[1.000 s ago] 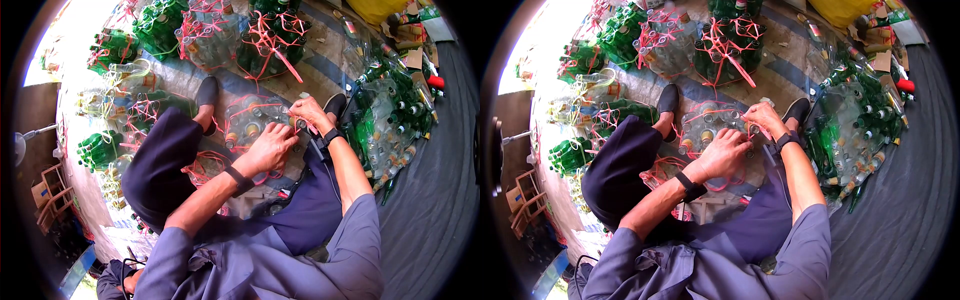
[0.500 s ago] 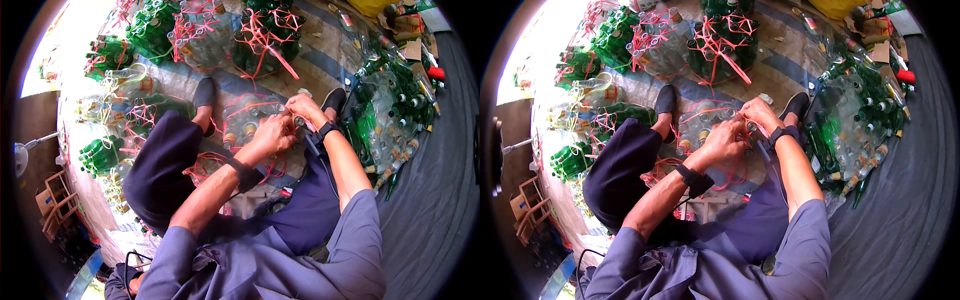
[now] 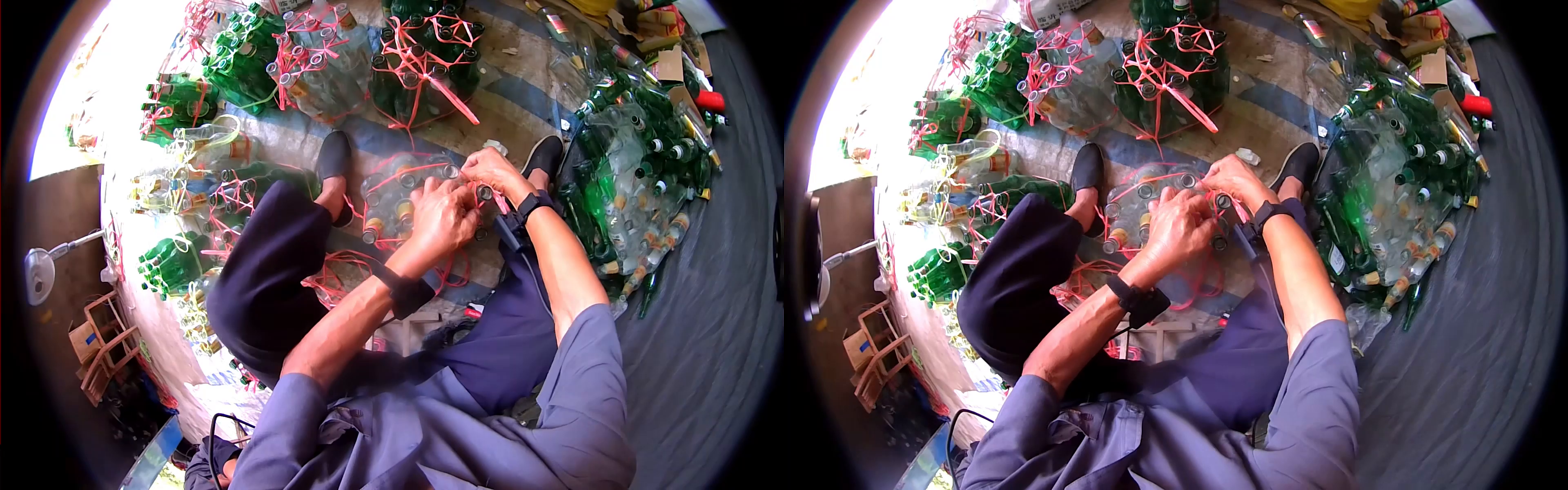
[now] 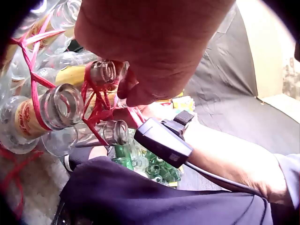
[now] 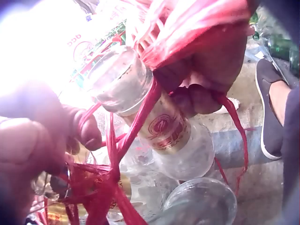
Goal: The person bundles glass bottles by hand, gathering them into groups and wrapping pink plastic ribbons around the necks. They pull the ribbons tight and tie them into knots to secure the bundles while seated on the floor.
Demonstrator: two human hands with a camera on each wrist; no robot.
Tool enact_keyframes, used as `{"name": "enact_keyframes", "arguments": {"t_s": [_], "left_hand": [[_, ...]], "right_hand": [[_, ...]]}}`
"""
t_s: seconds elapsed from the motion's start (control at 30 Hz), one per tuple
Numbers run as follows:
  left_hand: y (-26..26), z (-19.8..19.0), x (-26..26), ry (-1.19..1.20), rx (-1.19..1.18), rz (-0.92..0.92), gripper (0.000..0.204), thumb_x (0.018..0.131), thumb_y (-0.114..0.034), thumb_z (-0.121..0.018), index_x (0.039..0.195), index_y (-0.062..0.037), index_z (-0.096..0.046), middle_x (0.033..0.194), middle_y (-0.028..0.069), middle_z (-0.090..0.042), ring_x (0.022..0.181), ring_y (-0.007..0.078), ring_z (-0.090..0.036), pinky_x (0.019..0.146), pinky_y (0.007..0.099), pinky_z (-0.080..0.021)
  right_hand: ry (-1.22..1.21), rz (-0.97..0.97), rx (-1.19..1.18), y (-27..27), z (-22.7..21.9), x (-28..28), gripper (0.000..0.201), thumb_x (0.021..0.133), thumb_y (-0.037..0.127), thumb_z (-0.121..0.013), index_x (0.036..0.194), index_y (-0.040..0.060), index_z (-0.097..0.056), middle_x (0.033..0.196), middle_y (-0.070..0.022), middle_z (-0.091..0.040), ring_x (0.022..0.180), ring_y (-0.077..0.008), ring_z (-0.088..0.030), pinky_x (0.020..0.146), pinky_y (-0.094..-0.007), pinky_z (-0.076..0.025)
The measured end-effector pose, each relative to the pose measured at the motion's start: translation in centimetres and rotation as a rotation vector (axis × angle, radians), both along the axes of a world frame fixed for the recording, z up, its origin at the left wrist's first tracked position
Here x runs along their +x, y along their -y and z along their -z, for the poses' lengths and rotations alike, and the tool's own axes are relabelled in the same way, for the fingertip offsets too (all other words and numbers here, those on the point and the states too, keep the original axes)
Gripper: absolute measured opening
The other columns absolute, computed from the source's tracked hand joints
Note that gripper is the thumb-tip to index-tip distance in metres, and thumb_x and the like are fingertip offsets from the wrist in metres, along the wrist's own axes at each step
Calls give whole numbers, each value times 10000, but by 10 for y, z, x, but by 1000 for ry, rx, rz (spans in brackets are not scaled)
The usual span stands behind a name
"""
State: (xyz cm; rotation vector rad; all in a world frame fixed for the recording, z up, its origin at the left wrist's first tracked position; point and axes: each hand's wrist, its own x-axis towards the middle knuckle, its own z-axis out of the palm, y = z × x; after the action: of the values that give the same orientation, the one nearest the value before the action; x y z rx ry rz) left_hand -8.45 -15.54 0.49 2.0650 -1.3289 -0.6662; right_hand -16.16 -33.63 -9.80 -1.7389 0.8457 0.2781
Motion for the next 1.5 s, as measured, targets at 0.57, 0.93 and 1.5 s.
{"name": "enact_keyframes", "arguments": {"t_s": [0.57, 0.93, 1.5], "left_hand": [[-22, 9, -12, -521, 5, -328, 118, 802, -84, -675, 815, -7, -586, 696, 61, -620, 601, 143, -578, 564, 307, -472], [-47, 12, -19, -336, 55, -438, 111, 800, -68, -654, 835, 17, -591, 709, 95, -642, 621, 154, -591, 595, 326, -486], [-40, 13, 1, -49, 53, -351, 78, 815, -58, -618, 872, -10, -594, 793, 206, -672, 755, 365, -676, 676, 442, -513]], "right_hand": [[-34, -50, -287, 1, -38, -9, 501, 822, 456, -706, 712, -32, -679, 601, -200, -580, 580, -266, -591, 611, -424, -474], [-4, -82, -385, -4, -49, -8, 444, 854, 393, -677, 732, -34, -681, 704, -253, -634, 707, -402, -645, 699, -480, -497], [5, -57, -404, -4, -49, -9, 390, 827, 361, -679, 750, -20, -702, 735, -254, -662, 758, -394, -673, 744, -471, -522]]}}
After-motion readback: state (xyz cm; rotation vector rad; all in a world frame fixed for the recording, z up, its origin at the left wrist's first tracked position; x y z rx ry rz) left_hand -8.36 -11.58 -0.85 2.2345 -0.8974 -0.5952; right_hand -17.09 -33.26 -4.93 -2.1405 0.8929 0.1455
